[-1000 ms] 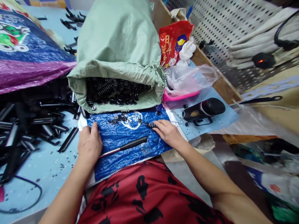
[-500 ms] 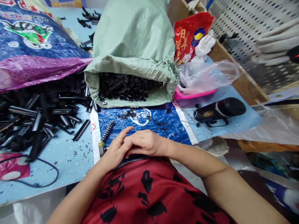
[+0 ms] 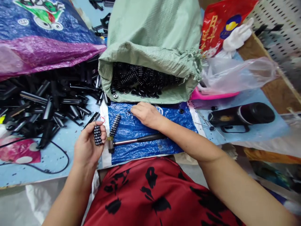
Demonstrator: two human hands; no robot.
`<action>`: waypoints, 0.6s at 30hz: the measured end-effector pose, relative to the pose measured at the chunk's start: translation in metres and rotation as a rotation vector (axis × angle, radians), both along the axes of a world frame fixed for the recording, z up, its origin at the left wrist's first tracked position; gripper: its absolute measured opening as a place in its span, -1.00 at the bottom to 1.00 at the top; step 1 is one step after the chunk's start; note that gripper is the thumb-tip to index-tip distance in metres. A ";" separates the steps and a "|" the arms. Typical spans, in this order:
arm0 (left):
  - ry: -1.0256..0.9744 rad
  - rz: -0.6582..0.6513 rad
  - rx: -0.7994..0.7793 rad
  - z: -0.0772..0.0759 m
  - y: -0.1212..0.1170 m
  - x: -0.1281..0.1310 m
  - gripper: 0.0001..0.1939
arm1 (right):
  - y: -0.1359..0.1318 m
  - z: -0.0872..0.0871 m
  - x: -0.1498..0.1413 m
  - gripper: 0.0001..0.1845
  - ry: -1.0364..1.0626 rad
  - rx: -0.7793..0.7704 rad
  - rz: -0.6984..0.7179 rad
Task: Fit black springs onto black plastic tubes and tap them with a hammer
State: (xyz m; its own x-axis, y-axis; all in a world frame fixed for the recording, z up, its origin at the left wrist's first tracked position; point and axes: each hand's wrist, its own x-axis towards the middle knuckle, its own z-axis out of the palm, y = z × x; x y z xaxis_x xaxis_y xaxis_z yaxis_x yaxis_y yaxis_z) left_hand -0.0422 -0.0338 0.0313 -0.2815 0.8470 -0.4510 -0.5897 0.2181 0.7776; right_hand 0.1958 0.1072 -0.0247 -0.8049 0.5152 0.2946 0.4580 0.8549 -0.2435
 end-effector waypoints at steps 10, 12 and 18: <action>0.026 -0.215 -0.086 -0.005 0.001 0.047 -0.51 | -0.056 0.024 0.005 -0.81 0.620 -0.546 -0.296; 0.036 -0.254 -0.075 -0.003 0.003 0.057 -0.55 | -0.066 0.028 -0.002 -0.73 0.862 -1.012 -0.319; 0.134 -0.369 -0.007 -0.004 -0.001 0.067 -0.59 | -0.079 0.029 -0.014 -0.56 1.157 -1.707 -0.283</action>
State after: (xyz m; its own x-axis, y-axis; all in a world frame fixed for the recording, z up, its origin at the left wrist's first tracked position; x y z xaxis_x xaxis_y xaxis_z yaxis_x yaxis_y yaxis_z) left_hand 0.0250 -0.0352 0.0275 -0.0157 0.8993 -0.4370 -0.3643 0.4019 0.8401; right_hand 0.1821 0.0279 0.0045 -0.5093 0.8045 -0.3056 -0.4023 -0.5365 -0.7418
